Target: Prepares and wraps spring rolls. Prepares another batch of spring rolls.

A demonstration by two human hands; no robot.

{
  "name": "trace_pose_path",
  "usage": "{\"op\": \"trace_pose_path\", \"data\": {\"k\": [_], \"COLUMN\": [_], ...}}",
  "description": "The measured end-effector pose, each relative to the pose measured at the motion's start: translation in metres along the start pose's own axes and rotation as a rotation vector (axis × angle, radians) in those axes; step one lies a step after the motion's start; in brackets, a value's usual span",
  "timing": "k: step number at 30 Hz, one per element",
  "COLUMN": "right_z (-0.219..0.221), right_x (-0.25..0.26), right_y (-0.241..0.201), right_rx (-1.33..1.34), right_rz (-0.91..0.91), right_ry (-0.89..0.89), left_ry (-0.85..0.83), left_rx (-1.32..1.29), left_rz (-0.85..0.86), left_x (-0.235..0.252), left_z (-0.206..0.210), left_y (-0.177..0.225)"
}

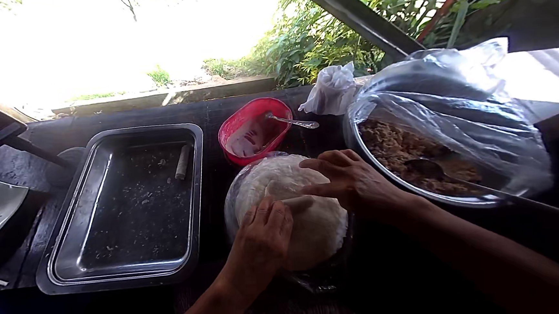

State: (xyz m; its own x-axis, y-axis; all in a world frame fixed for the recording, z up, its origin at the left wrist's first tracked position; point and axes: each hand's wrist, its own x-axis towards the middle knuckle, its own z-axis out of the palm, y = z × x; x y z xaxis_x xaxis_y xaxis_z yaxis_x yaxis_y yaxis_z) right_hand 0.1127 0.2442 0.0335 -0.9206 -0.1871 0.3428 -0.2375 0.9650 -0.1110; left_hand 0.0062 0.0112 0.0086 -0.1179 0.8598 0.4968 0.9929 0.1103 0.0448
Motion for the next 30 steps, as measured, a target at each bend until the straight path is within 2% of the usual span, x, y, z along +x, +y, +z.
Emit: {"op": "trace_pose_path", "data": {"k": [2,5,10,13,18,25,30], "right_z": [0.001,0.005,0.01,0.009,0.016,0.005,0.017], "right_x": [0.001,0.004,0.019,0.03,0.038,0.045,0.047], "right_y": [0.003,0.007,0.011,0.004,-0.003,-0.002,-0.008], "right_rx": [-0.006,-0.084,-0.214,-0.138,-0.08,-0.111,-0.082], "right_rz": [-0.036,-0.091,-0.057,-0.081,-0.131,-0.152,-0.12], "right_ry": [0.0,-0.107,-0.096,-0.086,-0.183,-0.092,-0.191], "left_ry": [-0.004,-0.009,-0.021,-0.017,-0.021,-0.033,-0.027], "left_rx": [0.002,-0.003,-0.013,-0.011,0.035,0.071,0.054], "left_rz": [-0.003,-0.013,-0.018,-0.021,-0.036,-0.023,-0.017], "left_x": [0.0,0.0,0.001,0.001,-0.001,0.001,0.002], "left_z": [0.0,0.0,0.001,0.001,0.001,0.001,0.0], "left_y": [0.0,0.0,-0.001,-0.001,0.001,0.0,-0.001]}}
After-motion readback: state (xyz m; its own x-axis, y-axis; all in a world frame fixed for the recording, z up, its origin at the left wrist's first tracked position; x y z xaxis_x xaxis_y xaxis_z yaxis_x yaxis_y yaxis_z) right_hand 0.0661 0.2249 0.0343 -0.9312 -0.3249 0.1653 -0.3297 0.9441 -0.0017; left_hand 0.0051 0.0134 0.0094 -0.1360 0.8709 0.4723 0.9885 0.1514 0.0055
